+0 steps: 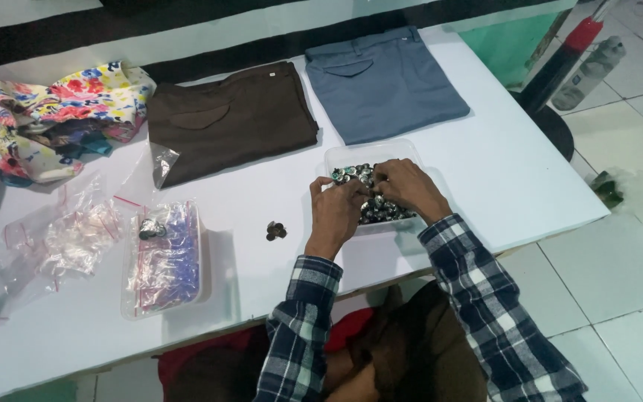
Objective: The person sorts small metal buttons from a clear container, places them into small plastic bags, and seals the bags. The person repeats this process multiple times, handling the buttons and bags by hand.
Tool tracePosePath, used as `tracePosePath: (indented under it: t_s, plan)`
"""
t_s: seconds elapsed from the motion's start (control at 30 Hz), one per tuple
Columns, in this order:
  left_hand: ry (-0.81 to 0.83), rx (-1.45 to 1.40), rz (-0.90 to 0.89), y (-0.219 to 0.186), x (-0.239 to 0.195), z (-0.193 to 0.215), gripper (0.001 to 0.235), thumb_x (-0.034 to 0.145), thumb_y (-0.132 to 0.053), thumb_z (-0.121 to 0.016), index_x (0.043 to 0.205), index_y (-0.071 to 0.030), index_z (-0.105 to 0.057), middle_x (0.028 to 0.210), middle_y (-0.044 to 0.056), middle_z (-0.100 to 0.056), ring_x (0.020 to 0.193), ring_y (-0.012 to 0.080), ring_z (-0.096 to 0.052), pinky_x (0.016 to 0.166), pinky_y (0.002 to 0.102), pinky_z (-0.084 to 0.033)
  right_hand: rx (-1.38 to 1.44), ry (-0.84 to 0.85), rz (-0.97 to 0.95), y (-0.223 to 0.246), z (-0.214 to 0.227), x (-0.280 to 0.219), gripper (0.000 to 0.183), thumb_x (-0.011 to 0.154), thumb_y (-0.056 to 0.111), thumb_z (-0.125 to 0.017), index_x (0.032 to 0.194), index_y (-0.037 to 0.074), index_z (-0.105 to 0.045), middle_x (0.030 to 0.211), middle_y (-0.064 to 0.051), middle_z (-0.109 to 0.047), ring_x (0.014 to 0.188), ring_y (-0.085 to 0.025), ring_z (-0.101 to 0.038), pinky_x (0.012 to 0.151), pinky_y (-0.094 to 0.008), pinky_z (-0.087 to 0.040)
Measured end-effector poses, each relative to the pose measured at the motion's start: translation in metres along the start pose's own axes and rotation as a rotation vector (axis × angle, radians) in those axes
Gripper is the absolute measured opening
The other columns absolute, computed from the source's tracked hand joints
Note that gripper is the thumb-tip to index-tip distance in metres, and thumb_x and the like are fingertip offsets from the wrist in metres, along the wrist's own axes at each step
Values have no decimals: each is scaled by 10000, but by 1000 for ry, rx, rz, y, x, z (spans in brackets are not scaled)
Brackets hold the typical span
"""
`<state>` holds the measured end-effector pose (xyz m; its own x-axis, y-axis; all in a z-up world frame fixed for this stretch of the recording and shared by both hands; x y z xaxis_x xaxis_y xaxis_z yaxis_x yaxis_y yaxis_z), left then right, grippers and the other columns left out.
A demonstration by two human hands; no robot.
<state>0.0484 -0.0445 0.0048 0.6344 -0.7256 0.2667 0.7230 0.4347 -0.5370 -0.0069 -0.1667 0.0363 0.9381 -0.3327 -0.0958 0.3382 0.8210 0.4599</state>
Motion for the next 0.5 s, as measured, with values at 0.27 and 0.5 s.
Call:
tracePosePath:
  t_s: [0.27, 0.5]
  plan:
    - [0, 19, 20, 4, 2, -6, 90, 930, -156, -683, 1006, -184, -722, 835, -18, -766, 889, 163, -746, 1180, 388, -181, -115, 49, 53, -12, -17, 14, 248, 924, 112, -558, 1086, 51, -735, 1007, -191, -745, 999, -370, -717, 882, -429, -563]
    - [-40, 65, 22, 1, 1, -3, 117, 911, -109, -679, 984, -176, -740, 787, 17, -766, 877, 192, -757, 1194, 394, -204, -42, -248, 196, -17, -15, 20, 189, 1002, 182, -602, 1167, 109, -660, 1052, -165, -719, 1065, -382, -682, 891, -479, -557]
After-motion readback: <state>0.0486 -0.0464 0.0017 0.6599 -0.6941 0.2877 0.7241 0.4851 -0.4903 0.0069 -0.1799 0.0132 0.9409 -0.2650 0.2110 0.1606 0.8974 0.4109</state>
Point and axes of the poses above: each hand's wrist, its own x-axis towards the middle knuckle, its own z-axis out of the back of the hand, y = z × x, the point moved 7 cm from there along x, towards the middle knuckle
